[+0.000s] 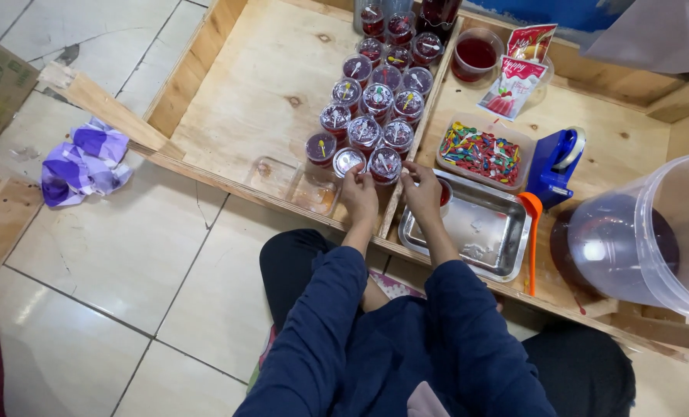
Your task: Filling small plastic cups with red jelly liquid using a ladle and then sealing them with plastic lids.
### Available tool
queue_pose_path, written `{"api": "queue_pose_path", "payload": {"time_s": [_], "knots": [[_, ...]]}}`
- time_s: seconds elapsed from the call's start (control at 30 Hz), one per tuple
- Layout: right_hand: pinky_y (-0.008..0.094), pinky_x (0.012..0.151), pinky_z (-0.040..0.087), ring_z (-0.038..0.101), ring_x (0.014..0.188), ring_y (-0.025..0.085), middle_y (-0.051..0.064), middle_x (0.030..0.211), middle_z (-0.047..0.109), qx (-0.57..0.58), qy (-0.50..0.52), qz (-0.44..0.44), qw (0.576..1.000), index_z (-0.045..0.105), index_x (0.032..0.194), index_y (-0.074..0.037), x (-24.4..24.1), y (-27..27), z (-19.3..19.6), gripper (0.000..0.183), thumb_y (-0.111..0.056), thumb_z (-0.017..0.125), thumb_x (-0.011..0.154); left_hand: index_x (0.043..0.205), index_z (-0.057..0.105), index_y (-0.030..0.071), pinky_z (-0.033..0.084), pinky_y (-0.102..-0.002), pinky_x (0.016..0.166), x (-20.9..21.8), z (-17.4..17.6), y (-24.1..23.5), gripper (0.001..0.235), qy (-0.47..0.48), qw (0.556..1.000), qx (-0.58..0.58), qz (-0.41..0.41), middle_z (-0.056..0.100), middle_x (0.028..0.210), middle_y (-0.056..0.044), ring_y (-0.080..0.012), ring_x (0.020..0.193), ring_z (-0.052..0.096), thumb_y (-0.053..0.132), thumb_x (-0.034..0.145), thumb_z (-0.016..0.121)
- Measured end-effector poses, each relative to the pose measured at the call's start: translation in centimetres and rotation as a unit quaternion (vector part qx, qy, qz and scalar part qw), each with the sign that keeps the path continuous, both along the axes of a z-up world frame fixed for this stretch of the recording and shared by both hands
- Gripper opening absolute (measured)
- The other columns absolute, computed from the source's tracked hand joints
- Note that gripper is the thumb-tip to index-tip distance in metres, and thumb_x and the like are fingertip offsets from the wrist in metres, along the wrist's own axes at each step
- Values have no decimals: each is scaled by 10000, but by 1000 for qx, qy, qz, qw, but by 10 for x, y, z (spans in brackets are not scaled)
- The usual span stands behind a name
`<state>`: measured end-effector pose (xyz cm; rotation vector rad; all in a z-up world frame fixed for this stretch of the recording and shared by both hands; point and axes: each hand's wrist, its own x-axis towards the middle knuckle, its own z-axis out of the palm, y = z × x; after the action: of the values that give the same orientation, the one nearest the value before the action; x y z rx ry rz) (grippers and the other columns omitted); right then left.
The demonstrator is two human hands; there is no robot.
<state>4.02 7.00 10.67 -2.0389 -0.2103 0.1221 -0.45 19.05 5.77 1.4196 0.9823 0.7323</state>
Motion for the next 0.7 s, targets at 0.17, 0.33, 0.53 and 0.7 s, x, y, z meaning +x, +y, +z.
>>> {"api": "queue_pose_path", "payload": {"time_s": [0.17,0.33,0.53,0.7], "knots": [[411,859,544,697,924,322,133,949,687,-1,-144,-55,988,797,1094,-124,-8,-14,4,211,-106,688,916,1072,742,135,570,-238,547,-27,42,-11,182,-56,997,54,17,708,807,-38,-141,625,697,111,914,654],[371,842,542,688,917,285,89,911,668,6,-245,-50,968,802,1077,-157,21,-13,15,229,-42,675,925,1041,766,141,552,-264,577,-15,75,0,168,-91,984,149,23,711,871,-62,-180,654,689,78,905,691],[349,754,556,685,811,243,43,902,646,-16,-348,40,936,790,1066,-156,106,18,40,208,-17,688,951,1055,722,145,602,-311,718,42,117,54,167,-135,958,248,-46,683,934,-63,-265,888,711,51,935,657],[351,771,567,698,868,252,23,920,631,-85,-404,96,906,773,1089,-179,200,52,51,199,-57,696,951,1053,726,152,606,-309,690,127,123,124,165,-123,943,291,-103,660,915,-37,-245,864,718,73,923,661]]}}
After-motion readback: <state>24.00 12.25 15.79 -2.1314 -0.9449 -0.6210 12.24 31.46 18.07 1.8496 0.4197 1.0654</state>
